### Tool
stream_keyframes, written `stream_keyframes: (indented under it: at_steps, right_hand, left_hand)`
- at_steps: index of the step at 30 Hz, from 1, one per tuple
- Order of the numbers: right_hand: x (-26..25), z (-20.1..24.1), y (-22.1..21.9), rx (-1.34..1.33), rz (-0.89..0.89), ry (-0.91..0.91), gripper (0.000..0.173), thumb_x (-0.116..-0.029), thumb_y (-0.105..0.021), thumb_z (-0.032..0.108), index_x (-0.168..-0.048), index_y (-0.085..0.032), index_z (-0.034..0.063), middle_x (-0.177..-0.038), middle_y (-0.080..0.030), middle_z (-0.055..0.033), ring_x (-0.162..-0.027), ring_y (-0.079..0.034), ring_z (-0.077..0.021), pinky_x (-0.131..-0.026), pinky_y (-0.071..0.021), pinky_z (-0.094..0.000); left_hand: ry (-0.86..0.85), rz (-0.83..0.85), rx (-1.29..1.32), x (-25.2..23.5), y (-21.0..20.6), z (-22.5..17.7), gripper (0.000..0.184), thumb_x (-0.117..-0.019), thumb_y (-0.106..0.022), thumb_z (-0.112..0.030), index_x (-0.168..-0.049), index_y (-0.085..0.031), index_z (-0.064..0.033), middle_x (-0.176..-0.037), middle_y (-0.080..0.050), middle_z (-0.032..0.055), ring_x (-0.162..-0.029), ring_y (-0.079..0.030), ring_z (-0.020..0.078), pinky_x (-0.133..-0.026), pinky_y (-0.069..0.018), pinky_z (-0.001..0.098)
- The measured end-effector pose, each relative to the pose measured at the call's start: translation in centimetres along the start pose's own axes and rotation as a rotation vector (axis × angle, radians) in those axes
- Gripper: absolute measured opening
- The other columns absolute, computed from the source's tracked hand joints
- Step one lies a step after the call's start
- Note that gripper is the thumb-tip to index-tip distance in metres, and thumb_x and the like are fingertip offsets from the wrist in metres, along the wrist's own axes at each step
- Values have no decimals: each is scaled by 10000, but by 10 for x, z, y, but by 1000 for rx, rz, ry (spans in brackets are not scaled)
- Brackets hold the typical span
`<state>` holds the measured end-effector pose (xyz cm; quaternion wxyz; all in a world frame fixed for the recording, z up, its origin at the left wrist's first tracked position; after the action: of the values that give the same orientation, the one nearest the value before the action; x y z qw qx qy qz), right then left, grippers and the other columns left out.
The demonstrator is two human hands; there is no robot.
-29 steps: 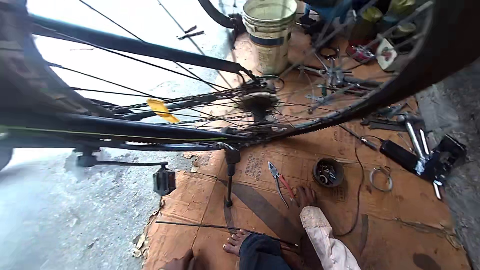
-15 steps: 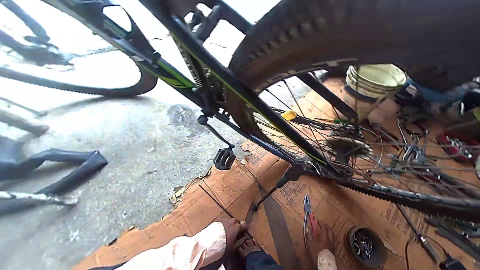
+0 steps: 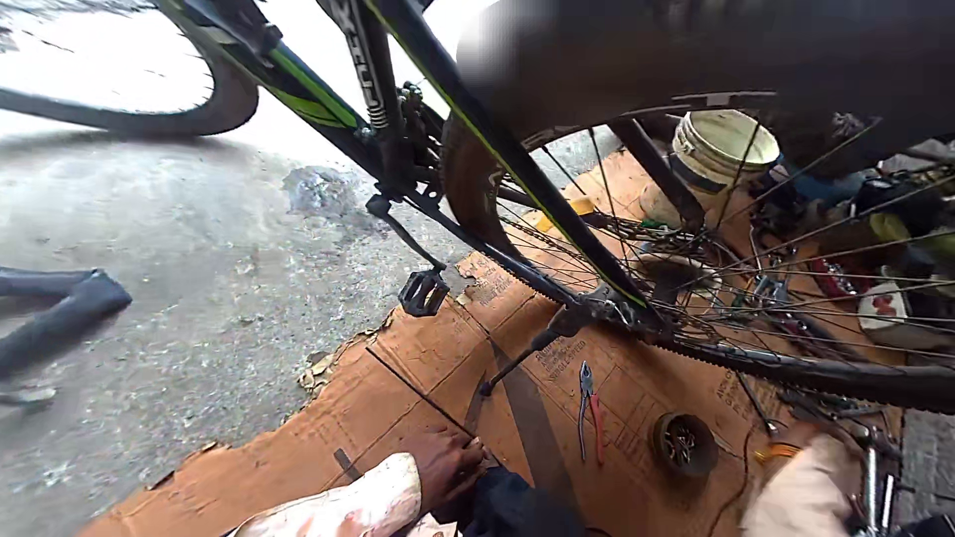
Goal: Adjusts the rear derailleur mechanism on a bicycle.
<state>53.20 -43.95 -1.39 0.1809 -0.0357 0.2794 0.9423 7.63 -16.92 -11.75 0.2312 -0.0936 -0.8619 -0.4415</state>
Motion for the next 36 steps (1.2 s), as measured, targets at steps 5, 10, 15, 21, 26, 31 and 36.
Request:
stream_keyframes:
  at_steps: [5,10,15,21,26,31,36]
  right_hand:
    - [126,-84,-65,275,500,584,428,-953,-609,149,-1267,-592,-141,-1230,-630,-343,-1148,-635,-445,-993,-523,-543]
    - [275,-117,-45,531,886,622,406,-925,-616,268,-1266,-723,76,-1405,-604,-207,-1335,-534,-421,-1119,-408,-555]
    - [318,-179,-14,560,872,961,493,-986,-516,482,-1391,-651,236,-1493,-553,-144,-1387,-497,-412,-1125,-378,-627]
    - [331,-196,13,452,1059,956,434,-964,-605,153,-1380,-666,264,-1487,-559,-155,-1369,-515,-429,-1082,-421,-634]
    - [308,-208,14,621,677,720,523,-1005,-496,509,-1367,-659,169,-1498,-549,-140,-1414,-460,-415,-1123,-344,-666]
    - [259,-222,17,511,689,491,358,-1010,-563,394,-1257,-716,184,-1405,-620,-79,-1357,-528,-304,-1085,-432,-567]
    - [279,-184,30,651,1100,424,517,-990,-583,454,-1402,-624,144,-1500,-528,-148,-1409,-462,-357,-1158,-359,-577]
  left_hand:
    - [-68,-103,-30,-3,-10,0,440,-1044,-483,-456,-1143,-691,-81,-1113,-717,181,-1067,-691,377,-924,-526,571]
    - [-237,-343,-143,-1,-20,-5,388,-996,-552,-457,-966,-745,-122,-985,-758,118,-897,-738,317,-753,-580,504]
    - [-327,-448,-213,-7,-20,-7,374,-966,-518,-408,-915,-771,-138,-941,-772,98,-813,-752,294,-659,-585,481]
    - [-297,-432,-100,-8,-4,-20,437,-997,-469,-352,-1035,-797,-65,-996,-784,133,-852,-765,341,-707,-590,535]
    - [-116,-196,156,-18,12,2,462,-1023,-480,-437,-1026,-763,-70,-906,-752,119,-854,-741,314,-753,-574,597]
    - [-87,-187,325,-38,-30,66,392,-1021,-528,-493,-1138,-713,-167,-965,-750,-35,-868,-729,91,-811,-634,404]
    - [103,-125,372,-40,-24,48,681,-967,-506,-585,-1428,-553,-86,-1316,-670,104,-1107,-692,227,-929,-572,486]
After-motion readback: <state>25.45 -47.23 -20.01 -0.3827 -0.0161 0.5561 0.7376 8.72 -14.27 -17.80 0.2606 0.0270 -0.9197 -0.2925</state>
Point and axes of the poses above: each hand's wrist, its own x-axis away from the middle knuckle, its own y-axis out of the back of the hand, z = x × y, the point moved 2 cm from there along -x, towards the middle knuckle
